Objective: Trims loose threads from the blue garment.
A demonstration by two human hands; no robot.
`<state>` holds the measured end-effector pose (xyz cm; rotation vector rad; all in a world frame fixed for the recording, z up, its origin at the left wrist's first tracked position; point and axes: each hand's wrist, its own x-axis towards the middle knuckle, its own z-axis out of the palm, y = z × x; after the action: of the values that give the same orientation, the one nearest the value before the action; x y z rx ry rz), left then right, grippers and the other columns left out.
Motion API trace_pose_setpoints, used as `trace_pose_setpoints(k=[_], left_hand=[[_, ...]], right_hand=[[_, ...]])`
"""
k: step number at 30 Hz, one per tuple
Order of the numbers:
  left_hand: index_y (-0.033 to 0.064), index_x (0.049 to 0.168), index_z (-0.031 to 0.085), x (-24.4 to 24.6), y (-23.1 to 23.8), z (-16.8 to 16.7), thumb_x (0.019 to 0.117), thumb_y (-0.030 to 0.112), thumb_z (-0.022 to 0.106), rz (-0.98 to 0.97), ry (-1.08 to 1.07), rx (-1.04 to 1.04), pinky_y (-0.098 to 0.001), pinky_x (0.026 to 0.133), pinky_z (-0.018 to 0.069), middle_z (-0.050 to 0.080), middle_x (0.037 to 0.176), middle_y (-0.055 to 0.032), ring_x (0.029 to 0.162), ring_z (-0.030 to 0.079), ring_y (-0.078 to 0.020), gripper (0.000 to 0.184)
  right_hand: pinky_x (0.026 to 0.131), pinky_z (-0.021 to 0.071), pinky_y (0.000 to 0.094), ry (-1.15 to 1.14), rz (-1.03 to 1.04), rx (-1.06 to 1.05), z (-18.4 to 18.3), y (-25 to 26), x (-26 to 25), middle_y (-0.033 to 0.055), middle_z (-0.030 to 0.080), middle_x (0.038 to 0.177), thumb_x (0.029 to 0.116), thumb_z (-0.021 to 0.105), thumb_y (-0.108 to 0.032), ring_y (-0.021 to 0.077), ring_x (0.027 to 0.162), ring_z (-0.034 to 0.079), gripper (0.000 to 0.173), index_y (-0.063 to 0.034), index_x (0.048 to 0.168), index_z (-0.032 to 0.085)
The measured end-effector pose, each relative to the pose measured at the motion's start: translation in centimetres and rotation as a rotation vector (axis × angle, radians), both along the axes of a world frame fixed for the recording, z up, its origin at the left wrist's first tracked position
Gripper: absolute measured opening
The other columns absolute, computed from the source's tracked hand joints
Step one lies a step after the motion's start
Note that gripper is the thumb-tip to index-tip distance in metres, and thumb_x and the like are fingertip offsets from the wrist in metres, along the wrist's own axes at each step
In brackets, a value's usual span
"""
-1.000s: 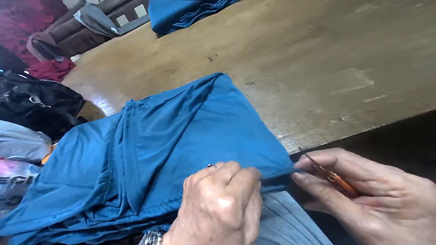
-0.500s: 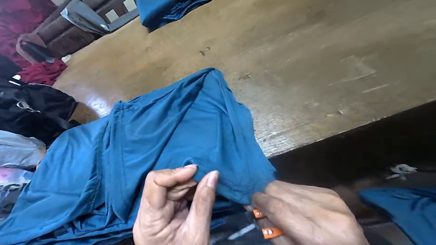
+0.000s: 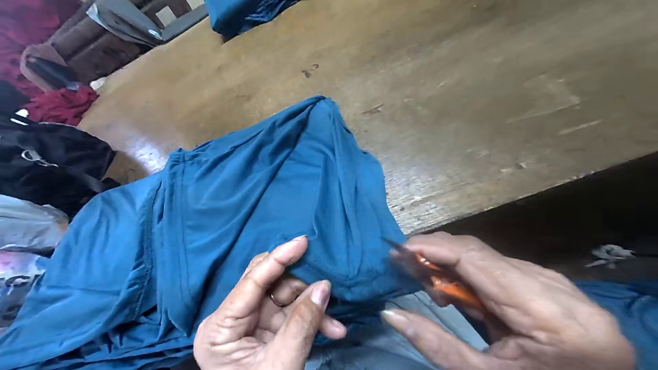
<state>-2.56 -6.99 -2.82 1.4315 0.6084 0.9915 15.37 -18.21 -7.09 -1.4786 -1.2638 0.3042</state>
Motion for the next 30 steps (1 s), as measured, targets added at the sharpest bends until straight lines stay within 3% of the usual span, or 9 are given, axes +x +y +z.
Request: trace_pose_setpoints(k=[2,4,5,7,12,20,30], left_hand=[[-0.0051,0.13,0.065,0.0,-0.2,0.0,0.0875,-0.012,0.071,0.0,-0.019,-0.05,-0.0301,0.054,0.064,0.073,0.099,-0.0183,0.062,0.071,-0.019,0.043],[-0.0065,0.131,0.064,-0.1,-0.2,-0.1,0.0875,-0.013,0.07,0.006,-0.027,-0.075,-0.0299,0.053,0.0635,0.074,0.091,-0.0185,0.06,0.071,-0.0193,0.044],[-0.0066,0.131,0.064,-0.1,-0.3,0.0,0.0873,-0.013,0.071,0.007,-0.025,-0.086,-0.0298,0.053,0.0635,0.074,0.089,-0.0182,0.06,0.072,-0.0192,0.045],[-0.0064,0.132,0.064,-0.2,-0.3,0.0,0.0869,-0.013,0.071,0.006,-0.026,-0.103,-0.03,0.053,0.0637,0.074,0.089,-0.018,0.06,0.072,-0.0191,0.046],[-0.0065,0.132,0.064,0.0,-0.4,0.0,0.0854,-0.013,0.072,0.011,-0.036,-0.141,-0.0309,0.052,0.0636,0.075,0.087,-0.02,0.06,0.073,-0.0209,0.048],[-0.008,0.132,0.063,0.1,-0.6,0.0,0.0841,-0.015,0.072,0.015,-0.029,-0.155,-0.0315,0.052,0.0639,0.074,0.089,-0.0207,0.06,0.072,-0.021,0.049],[-0.0101,0.133,0.06,0.1,-1.0,-0.2,0.0877,-0.015,0.068,0.006,-0.017,-0.149,-0.0337,0.053,0.0648,0.074,0.089,-0.0202,0.062,0.073,-0.0224,0.046]], right_hand=[[0.06,0.046,0.0157,-0.04,-0.002,0.034,-0.4,0.5,-0.5,-0.0004,0.065,0.088,0.095,0.071,-0.038,-0.0003,0.072,0.055,0.036,-0.0076,0.115,0.068],[0.062,0.0471,0.0195,-0.08,0.025,0.033,-0.3,0.7,-0.6,0.002,0.066,0.091,0.1043,0.056,-0.041,0.0034,0.075,0.057,0.04,-0.0062,0.12,0.068],[0.064,0.0492,0.0215,-0.136,0.012,0.03,-0.2,0.6,-0.4,0.0027,0.066,0.092,0.1079,0.047,-0.038,0.0055,0.078,0.06,0.04,-0.0062,0.121,0.068],[0.061,0.045,0.026,-0.293,-0.066,0.014,0.0,0.4,-0.2,0.0044,0.063,0.087,0.1104,0.041,-0.032,0.0107,0.074,0.058,0.04,-0.0062,0.12,0.069],[0.056,0.0419,0.0326,-0.53,-0.171,-0.013,-0.4,-0.3,-0.4,0.0069,0.063,0.08,0.109,0.044,-0.032,0.0186,0.069,0.057,0.039,-0.0057,0.12,0.07],[0.055,0.0394,0.0324,-0.554,-0.172,0.018,-0.7,-0.2,-0.9,0.0065,0.062,0.078,0.108,0.048,-0.031,0.019,0.068,0.056,0.035,-0.0073,0.121,0.071],[0.054,0.0404,0.0338,-0.556,-0.16,0.01,-0.8,-0.2,-1.1,0.0068,0.062,0.074,0.1078,0.049,-0.03,0.0202,0.065,0.056,0.032,-0.0076,0.11,0.072]])
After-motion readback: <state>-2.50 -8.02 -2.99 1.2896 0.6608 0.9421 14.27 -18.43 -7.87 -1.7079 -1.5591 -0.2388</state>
